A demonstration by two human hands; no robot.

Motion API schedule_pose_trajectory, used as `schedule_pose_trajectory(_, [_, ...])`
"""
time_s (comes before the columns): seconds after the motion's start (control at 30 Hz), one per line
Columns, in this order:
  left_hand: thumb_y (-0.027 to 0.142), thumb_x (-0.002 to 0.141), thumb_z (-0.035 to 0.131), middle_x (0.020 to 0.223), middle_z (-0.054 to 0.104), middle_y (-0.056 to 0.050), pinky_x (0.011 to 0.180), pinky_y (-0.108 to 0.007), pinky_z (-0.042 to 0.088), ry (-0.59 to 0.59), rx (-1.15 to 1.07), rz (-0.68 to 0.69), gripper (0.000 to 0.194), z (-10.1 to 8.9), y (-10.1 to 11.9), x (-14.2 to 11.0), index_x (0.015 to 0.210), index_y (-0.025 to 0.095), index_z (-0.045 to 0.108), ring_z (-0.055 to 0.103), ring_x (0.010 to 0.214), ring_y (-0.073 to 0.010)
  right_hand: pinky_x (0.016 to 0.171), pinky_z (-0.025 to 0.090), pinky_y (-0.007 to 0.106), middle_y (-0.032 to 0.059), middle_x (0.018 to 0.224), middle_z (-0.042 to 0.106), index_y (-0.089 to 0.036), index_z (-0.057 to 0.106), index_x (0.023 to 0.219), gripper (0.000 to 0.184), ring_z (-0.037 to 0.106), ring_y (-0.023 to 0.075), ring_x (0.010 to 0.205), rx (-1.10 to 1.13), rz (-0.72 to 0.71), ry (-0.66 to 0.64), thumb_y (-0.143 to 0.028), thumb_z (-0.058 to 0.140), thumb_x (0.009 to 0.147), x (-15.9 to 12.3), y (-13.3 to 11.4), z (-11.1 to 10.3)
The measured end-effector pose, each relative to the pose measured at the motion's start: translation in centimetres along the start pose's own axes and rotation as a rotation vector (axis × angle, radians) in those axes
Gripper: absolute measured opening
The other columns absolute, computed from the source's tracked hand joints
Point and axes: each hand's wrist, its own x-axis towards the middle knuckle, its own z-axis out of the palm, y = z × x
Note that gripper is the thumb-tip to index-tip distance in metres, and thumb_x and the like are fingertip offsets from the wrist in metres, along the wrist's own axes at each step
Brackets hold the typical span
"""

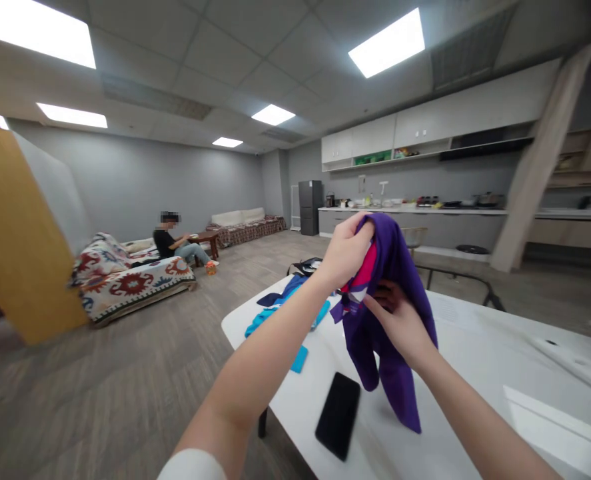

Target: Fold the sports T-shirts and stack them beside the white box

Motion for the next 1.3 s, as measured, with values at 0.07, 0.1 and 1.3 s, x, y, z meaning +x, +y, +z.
schedule_pose_trajectory(0.07, [0.033,0.099,0.052,0.098,0.072,-0.002,0.091,-0.025,0.046,-0.100,-0.031,0.006,0.024,2.8,2.1,-0.7,0.102,0.017,0.070,0.062,0.095,-0.0163,0.076,0.056,0.036,0.0056,0.094,0.069,-0.024,0.058,0.112,0.052,0.068,0.0236,0.086,-0.075,-0.022,0.052,-0.057,0.078,0.078,-2.5,-1.6,-3.8])
schedule_pose_trajectory(0.1, [0.033,0.098,0.052,0.097,0.072,-0.002,0.090,-0.025,0.046,-0.152,-0.023,0.006,0.025,4.1,3.0,-1.2,0.101,0.017,0.070,0.063,0.095,-0.0165,0.075,0.055,0.035,0.0052,0.093,0.068,-0.023,0.058,0.110,0.050,0.067,0.0227,0.084,-0.098,-0.026,0.081,-0.058,0.077,0.079,-3.8,-2.1,-5.7])
schedule_pose_trajectory(1.3, [0.025,0.087,0.067,0.110,0.072,-0.005,0.097,-0.036,0.051,-0.411,-0.178,-0.801,0.032,21.6,-3.7,-30.6,0.120,0.024,0.067,0.068,0.103,-0.0214,0.082,0.057,0.039,0.0086,0.105,0.070,-0.024,0.060,0.116,0.043,0.066,0.0265,0.095,0.060,0.532,0.574,-0.047,0.071,0.082,-28.6,6.2,-18.6])
